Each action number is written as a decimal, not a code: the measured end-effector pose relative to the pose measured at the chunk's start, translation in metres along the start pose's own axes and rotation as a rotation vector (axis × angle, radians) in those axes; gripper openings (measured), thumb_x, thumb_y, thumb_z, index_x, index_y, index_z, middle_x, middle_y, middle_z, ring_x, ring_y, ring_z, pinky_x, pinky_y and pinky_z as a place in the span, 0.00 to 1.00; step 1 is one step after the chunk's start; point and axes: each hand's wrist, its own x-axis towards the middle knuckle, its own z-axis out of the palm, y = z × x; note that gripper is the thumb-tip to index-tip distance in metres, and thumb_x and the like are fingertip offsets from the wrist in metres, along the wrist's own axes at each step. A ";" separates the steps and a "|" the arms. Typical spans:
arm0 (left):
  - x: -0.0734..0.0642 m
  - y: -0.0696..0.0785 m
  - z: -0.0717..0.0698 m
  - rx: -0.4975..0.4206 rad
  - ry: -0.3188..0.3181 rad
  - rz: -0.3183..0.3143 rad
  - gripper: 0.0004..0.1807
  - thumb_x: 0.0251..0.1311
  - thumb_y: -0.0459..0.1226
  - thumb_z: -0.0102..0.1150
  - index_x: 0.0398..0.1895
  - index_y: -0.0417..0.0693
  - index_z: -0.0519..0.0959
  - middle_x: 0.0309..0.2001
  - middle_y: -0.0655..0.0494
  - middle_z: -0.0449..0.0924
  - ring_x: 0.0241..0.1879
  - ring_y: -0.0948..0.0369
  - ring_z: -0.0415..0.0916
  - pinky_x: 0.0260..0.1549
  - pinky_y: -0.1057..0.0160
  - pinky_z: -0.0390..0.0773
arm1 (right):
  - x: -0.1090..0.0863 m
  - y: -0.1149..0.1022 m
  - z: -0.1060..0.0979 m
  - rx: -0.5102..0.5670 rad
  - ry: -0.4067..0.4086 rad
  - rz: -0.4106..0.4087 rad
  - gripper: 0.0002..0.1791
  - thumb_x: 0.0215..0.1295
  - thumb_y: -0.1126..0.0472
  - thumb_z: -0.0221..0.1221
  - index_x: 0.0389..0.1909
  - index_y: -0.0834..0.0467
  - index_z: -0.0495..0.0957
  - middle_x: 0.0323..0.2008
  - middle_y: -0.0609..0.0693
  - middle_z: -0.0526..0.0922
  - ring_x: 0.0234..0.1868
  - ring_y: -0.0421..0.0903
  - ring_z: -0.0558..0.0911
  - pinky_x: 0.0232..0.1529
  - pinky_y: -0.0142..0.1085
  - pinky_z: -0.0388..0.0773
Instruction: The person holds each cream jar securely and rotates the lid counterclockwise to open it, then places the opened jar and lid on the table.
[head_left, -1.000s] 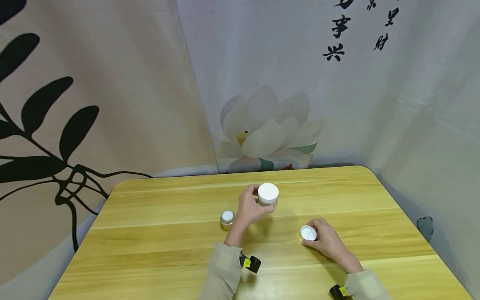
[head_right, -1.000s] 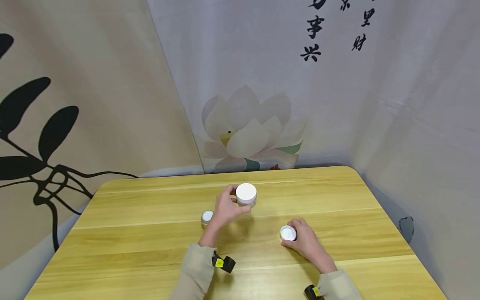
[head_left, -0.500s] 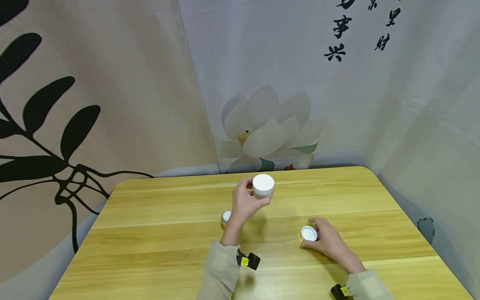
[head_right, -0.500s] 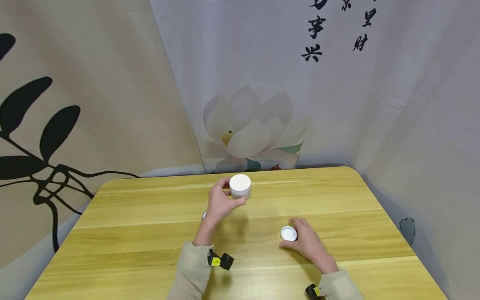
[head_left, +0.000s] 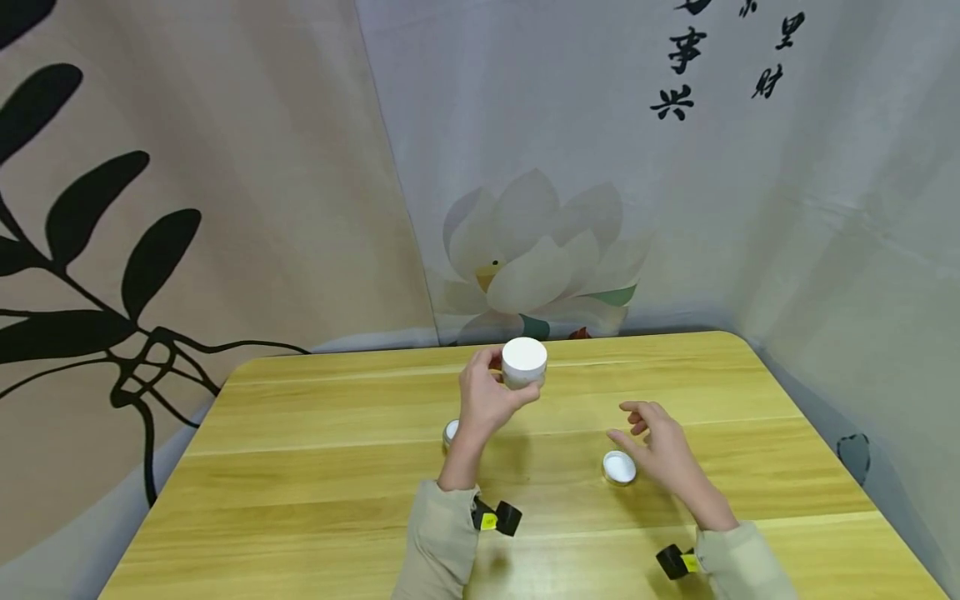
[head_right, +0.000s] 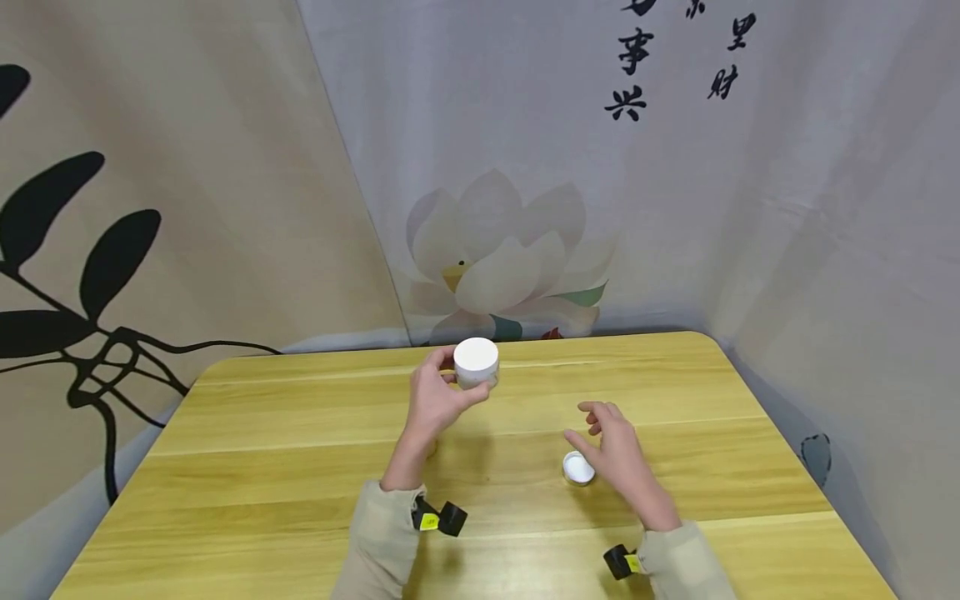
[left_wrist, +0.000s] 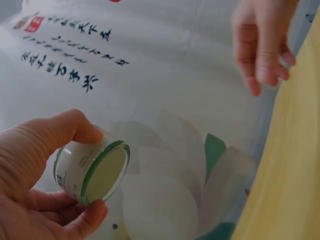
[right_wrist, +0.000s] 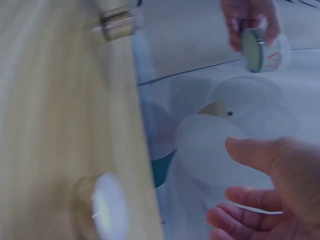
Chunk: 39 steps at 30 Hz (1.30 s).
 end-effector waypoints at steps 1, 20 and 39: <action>0.000 0.001 0.000 0.000 -0.001 -0.001 0.27 0.36 0.35 0.72 0.44 0.35 0.76 0.39 0.46 0.77 0.39 0.54 0.73 0.33 0.59 0.78 | 0.002 -0.003 -0.002 0.004 0.013 -0.008 0.21 0.53 0.65 0.67 0.47 0.68 0.75 0.32 0.54 0.75 0.32 0.48 0.77 0.29 0.38 0.77; 0.001 0.012 -0.006 -0.027 -0.014 0.019 0.28 0.37 0.34 0.72 0.46 0.34 0.75 0.40 0.45 0.76 0.40 0.52 0.73 0.35 0.53 0.79 | 0.033 -0.062 -0.024 0.134 0.054 -0.087 0.19 0.56 0.63 0.65 0.48 0.62 0.77 0.35 0.50 0.77 0.34 0.46 0.78 0.32 0.36 0.79; -0.005 0.016 -0.001 -0.028 -0.054 0.040 0.29 0.36 0.35 0.71 0.45 0.33 0.75 0.40 0.45 0.76 0.39 0.52 0.74 0.38 0.50 0.79 | 0.063 -0.098 -0.006 0.304 0.142 -0.077 0.22 0.50 0.63 0.69 0.48 0.61 0.79 0.38 0.54 0.78 0.36 0.46 0.77 0.34 0.45 0.78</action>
